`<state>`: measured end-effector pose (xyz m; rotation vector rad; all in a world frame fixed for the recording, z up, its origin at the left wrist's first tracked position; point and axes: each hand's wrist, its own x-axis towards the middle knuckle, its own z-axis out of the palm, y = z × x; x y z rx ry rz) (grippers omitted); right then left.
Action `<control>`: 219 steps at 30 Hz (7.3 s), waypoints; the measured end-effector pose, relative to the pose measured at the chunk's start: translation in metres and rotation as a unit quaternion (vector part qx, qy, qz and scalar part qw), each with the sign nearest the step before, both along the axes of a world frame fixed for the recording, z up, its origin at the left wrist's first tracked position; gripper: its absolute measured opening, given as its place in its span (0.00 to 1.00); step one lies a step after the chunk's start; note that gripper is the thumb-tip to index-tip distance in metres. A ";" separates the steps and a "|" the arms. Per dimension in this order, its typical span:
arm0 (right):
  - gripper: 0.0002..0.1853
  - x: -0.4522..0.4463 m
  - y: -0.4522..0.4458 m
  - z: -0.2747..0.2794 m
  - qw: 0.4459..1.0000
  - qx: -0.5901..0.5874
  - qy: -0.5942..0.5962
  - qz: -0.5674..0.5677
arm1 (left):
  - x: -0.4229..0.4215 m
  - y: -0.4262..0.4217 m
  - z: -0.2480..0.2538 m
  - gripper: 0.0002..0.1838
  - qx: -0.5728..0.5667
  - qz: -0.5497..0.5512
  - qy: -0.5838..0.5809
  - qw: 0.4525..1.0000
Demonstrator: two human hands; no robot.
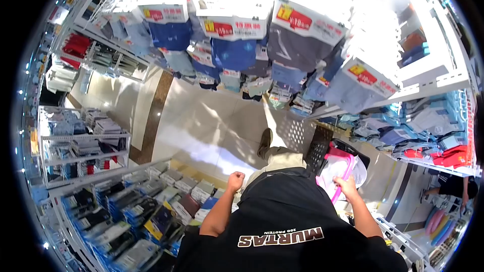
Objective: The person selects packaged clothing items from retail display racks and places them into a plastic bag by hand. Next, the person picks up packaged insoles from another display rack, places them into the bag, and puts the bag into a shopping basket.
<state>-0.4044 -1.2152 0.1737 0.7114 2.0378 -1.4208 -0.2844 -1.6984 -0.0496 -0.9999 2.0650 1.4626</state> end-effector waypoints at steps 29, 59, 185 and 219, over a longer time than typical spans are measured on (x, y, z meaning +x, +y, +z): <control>0.19 -0.031 -0.246 -0.014 0.881 0.314 0.107 -0.337 | -0.377 -0.150 0.055 0.14 0.085 -0.551 0.157 0.815; 0.18 0.048 -0.549 0.034 0.598 0.200 0.309 -0.712 | -0.327 -0.084 0.245 0.27 0.066 -0.773 0.594 0.215; 0.19 0.048 -0.964 0.022 0.574 0.188 -0.041 -0.796 | -0.091 -0.261 0.177 0.13 0.193 -0.976 -0.103 -0.011; 0.11 0.041 -1.012 -0.047 0.520 0.226 -0.202 -0.799 | -0.107 -0.245 0.155 0.09 0.063 -0.969 0.228 -0.067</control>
